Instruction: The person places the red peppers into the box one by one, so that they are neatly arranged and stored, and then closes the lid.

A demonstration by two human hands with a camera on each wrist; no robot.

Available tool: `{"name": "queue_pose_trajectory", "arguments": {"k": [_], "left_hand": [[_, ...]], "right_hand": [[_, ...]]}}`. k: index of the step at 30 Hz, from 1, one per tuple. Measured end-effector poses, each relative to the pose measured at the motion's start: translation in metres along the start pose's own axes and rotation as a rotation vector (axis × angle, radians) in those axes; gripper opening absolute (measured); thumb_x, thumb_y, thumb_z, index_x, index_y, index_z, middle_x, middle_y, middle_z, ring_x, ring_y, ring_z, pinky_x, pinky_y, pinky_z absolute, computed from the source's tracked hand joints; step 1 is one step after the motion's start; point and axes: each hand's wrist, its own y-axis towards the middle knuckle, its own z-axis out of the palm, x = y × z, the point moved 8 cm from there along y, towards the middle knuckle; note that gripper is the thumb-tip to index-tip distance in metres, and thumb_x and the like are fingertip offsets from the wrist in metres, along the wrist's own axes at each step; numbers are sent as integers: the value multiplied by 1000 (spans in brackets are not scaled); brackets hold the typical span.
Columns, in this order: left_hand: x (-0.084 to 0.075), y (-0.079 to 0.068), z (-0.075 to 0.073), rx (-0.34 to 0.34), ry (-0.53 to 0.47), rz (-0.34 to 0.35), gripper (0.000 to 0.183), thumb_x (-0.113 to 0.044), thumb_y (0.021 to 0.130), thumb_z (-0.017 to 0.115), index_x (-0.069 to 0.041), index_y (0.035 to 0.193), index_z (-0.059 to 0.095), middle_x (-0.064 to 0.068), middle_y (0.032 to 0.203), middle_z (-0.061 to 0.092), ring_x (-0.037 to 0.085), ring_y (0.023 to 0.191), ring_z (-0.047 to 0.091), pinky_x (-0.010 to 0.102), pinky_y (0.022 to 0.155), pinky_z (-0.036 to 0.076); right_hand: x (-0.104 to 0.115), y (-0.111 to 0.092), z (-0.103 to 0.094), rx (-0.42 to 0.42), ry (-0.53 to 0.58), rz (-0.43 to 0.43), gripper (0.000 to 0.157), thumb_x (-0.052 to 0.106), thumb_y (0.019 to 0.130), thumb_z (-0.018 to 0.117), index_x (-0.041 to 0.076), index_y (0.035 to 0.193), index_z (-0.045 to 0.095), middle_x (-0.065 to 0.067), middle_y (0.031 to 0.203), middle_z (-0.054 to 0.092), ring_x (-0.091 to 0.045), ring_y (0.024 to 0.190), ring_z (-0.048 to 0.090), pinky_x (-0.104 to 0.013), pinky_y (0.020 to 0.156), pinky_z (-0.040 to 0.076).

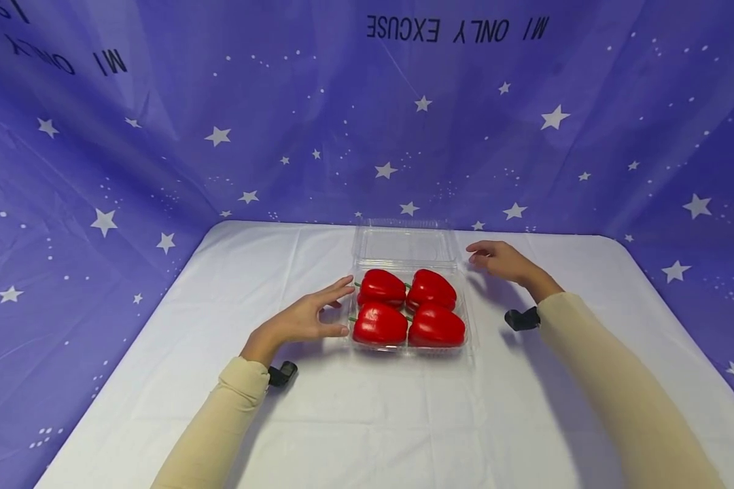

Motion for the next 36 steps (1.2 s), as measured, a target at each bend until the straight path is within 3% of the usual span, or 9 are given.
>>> {"name": "queue_pose_trajectory", "arguments": {"k": [4, 8, 15, 23, 28, 31, 36], "left_hand": [[-1, 0, 0, -2, 0, 1, 80, -28, 87, 75, -11, 154, 36, 5, 168, 19, 33, 129, 58, 55, 109, 45], [-1, 0, -1, -3, 5, 0, 80, -29, 87, 75, -11, 154, 36, 3, 168, 19, 33, 130, 57, 55, 110, 44], [2, -1, -1, 1, 3, -2, 80, -30, 87, 75, -10, 154, 37, 4, 168, 20, 33, 129, 58, 55, 110, 44], [3, -1, -1, -3, 11, -3, 81, -29, 86, 76, -10, 154, 36, 2, 168, 19, 32, 128, 58, 54, 111, 43], [0, 0, -2, -2, 25, -12, 81, -28, 86, 76, -9, 154, 36, 3, 168, 19, 33, 130, 57, 54, 112, 42], [-1, 0, -2, 3, 30, -17, 81, -27, 85, 76, -9, 154, 36, 3, 168, 19, 34, 131, 57, 54, 113, 42], [-5, -1, -1, 16, 29, -18, 81, -25, 86, 76, -9, 154, 35, 4, 168, 19, 35, 131, 57, 54, 113, 42]], "right_hand": [[-3, 9, -2, 45, 128, 82, 49, 22, 104, 46, -4, 146, 41, -31, 142, 51, -46, 128, 54, -58, 105, 47], [2, 18, 0, 52, 190, 110, 52, 26, 105, 43, -2, 150, 38, -30, 143, 51, -44, 128, 55, -55, 105, 49], [10, 35, 13, 46, 197, 96, 58, 19, 102, 48, -6, 151, 31, -33, 137, 53, -38, 114, 62, -50, 101, 53], [8, 38, 16, 22, 244, 122, 59, 10, 100, 51, -11, 151, 28, -31, 121, 58, -12, 87, 62, -38, 92, 58], [10, 37, 16, 13, 254, 118, 59, 9, 100, 51, -13, 150, 28, -30, 117, 59, -10, 84, 61, -39, 92, 58], [4, 39, 16, 0, 265, 103, 59, 11, 100, 52, -11, 150, 29, -26, 116, 61, -7, 83, 60, -30, 85, 58], [-3, 39, 14, 9, 426, 105, 64, 5, 99, 52, -7, 154, 21, -17, 115, 56, -7, 88, 59, -21, 81, 57]]}}
